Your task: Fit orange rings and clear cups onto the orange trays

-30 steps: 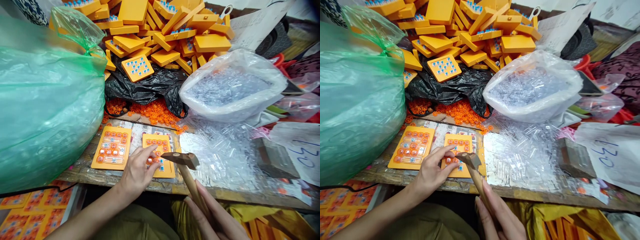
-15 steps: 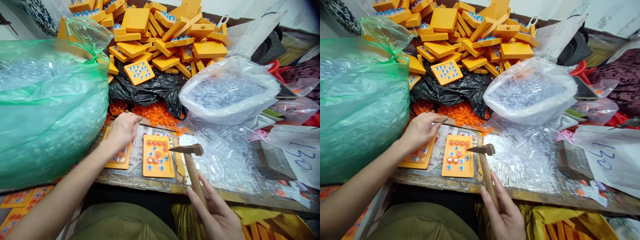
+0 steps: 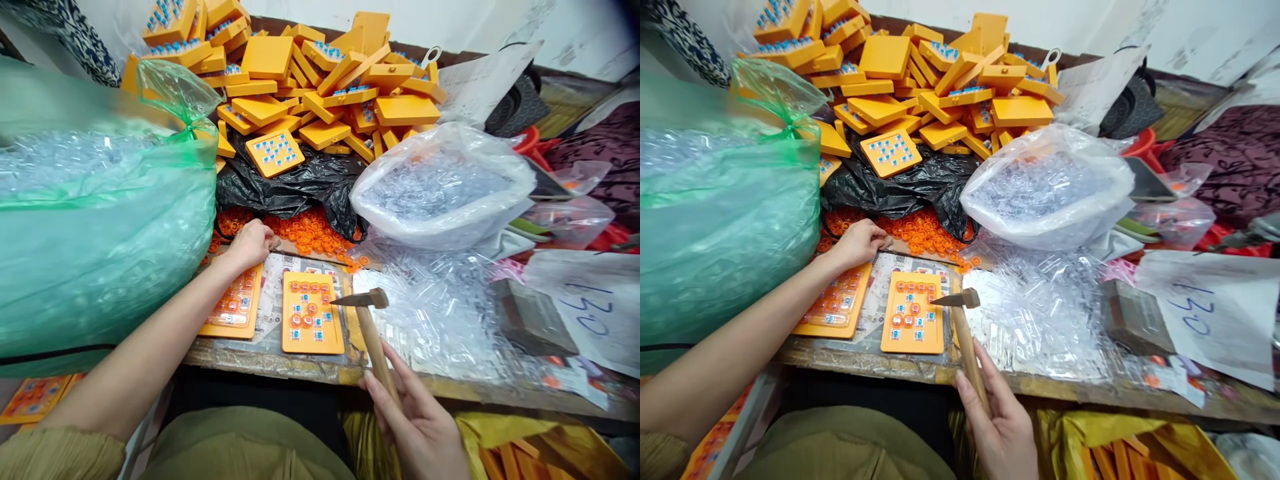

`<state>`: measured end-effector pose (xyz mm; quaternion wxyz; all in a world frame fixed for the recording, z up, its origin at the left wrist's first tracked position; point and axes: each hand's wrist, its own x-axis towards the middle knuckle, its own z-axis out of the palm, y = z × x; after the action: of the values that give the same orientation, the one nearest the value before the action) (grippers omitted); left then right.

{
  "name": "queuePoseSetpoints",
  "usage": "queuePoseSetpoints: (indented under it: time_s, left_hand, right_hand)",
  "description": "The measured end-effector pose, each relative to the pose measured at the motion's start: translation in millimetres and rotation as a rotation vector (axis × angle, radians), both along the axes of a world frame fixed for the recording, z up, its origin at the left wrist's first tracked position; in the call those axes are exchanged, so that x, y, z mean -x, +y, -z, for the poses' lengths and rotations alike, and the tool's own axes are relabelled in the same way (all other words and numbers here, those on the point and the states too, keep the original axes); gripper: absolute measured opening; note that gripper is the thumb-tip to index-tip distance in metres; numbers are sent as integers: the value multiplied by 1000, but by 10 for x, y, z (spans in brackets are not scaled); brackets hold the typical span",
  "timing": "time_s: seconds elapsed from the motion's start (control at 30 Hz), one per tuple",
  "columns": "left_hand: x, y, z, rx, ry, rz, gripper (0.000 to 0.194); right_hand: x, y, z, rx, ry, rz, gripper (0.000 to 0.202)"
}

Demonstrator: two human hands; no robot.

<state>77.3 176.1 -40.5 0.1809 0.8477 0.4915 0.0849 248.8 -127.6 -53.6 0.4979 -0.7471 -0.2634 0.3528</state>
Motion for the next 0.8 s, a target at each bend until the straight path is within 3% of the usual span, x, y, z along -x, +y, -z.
queuePoseSetpoints:
  time_s: [0.1, 0.23, 0.33, 0.4, 0.47, 0.6, 0.8]
  left_hand:
    - [-16, -156, -75, -52, -33, 5, 18]
    - [-71, -739, -211, -84, -170, 145, 24]
    - [-118, -1213, -187, -57, -418, 373, 21]
    - [-146, -1413, -110, -49, -456, 425, 18]
    - [-170, -1507, -25, -55, -438, 408, 17]
    - [-198, -1542, 78, -95, -397, 328, 18]
    - [-154, -1587, 166, -80, -438, 271, 21]
  right_hand:
    - [-17, -46, 50, -25, -105, -47, 50]
    - [43, -98, 29, -47, -166, 5, 47]
    - [6, -143, 4, -63, -181, -21, 45]
    - [-52, -182, 5, -74, -210, -128, 44]
    - [-93, -224, 21, -90, -279, -218, 42]
    - [-60, -263, 72, -129, -445, -221, 40]
    - [-13, -167, 87, -295, -659, -388, 57]
